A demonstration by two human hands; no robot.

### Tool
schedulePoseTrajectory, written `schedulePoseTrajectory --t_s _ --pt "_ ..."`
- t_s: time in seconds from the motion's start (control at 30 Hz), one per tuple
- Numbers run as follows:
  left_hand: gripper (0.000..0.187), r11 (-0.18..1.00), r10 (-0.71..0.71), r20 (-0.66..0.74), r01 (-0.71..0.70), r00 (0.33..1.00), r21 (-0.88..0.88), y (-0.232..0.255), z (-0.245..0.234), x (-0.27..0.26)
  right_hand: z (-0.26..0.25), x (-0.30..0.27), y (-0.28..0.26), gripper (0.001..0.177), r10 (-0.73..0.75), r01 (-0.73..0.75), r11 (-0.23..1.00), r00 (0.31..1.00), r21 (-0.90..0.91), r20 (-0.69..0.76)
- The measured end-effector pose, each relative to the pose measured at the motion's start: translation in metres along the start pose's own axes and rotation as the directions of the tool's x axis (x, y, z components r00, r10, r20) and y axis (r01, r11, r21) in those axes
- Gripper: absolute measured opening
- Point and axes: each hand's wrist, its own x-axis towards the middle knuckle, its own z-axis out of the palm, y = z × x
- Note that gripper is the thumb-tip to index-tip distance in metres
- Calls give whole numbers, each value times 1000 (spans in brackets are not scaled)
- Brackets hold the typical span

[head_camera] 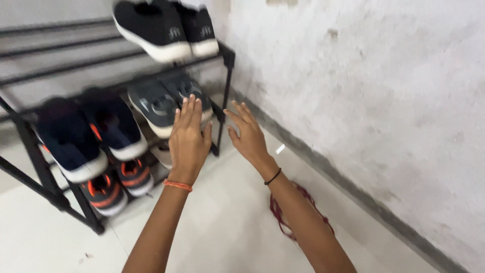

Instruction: The person removes several pairs of shoes from a black metal shoe rack and places them on the floor. Then, using a pink cloth, the person wipes the metal bars of the now-empty shoe rack.

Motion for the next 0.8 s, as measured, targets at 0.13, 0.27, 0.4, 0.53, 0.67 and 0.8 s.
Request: schedulePoseTrajectory --t_s 0.13,0.27,0.4,0.53,0.67,0.8 --pt "61 998 7 -42 -4 999 59 -15 -18 52 1 59 -24 46 -109 108 994 993 -21 -53" --pt "67 993 -17 -52 23 998 119 -32 -19 90 2 107 -40 50 -89 89 996 995 -19 -50" --pt "80 981 -66 -46 74 997 179 -42 -13 124 0 145 -47 62 -36 36 999 998 6 -48" --pt "100 951 -267 21 260 963 166 -51 -2 155 3 181 -43 76 -48 48 999 996 -1 -81" --pt "95 904 -426 93 420 900 83 -60 6 173 8 204 -37 85 -4 4 1000 998 -9 -59" --pt "81 870 -491 169 491 854 49 -64 7 181 4 220 -35 77 120 -117 992 990 -41 75"
